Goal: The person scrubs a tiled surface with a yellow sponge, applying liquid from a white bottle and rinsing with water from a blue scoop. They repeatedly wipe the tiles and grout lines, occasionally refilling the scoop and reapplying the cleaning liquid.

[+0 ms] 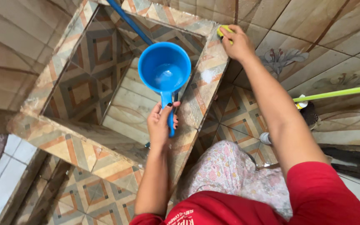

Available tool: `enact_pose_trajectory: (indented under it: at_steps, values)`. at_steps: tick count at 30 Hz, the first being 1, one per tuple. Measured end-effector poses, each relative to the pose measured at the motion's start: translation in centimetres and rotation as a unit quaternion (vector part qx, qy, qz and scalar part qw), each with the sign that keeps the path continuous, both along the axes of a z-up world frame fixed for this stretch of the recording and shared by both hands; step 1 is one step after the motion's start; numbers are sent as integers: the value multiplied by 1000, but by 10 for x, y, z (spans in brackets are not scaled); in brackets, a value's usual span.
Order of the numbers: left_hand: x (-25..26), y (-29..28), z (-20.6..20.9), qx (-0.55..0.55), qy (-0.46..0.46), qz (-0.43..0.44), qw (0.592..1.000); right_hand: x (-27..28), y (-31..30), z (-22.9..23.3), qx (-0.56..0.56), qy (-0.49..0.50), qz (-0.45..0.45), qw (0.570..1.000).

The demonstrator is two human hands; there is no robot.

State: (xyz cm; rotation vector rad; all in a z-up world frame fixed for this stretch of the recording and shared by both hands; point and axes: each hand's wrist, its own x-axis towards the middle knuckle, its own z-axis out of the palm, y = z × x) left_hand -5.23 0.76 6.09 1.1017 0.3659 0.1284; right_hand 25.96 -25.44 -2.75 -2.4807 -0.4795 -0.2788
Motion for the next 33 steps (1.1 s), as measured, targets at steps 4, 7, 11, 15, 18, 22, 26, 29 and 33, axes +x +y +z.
enact_pose_trajectory:
  at_steps: [4, 7, 11, 15, 18, 22, 26, 29, 33]
  values:
    - [-18, 0, 23, 11, 22, -18, 1000, 16, -20, -29, 74, -22, 33, 996]
    - [-39, -6, 24, 5, 37, -34, 999, 38, -33, -48, 121, -9, 62, 991]
    - [-68, -30, 20, -8, 73, -55, 996, 55, -55, -56, 162, 26, 111, 980]
    - [-67, -49, 33, -13, 130, -81, 988, 63, -47, -21, 247, 111, 162, 949]
    - [-65, -49, 37, 25, 185, -98, 978, 52, -42, 0, 280, 321, 67, 902]
    - [-63, -45, 34, 153, 214, -113, 958, 46, -30, 40, 356, 429, 60, 828]
    - [-67, -49, 35, 388, 172, -29, 905, 43, -22, 90, 358, 487, 34, 796]
    - [-78, -45, 51, 419, 218, 75, 878, 45, -21, 127, 355, 497, 50, 790]
    - [-74, -39, 95, 355, 191, 174, 899, 47, -3, 176, 335, 472, 70, 812]
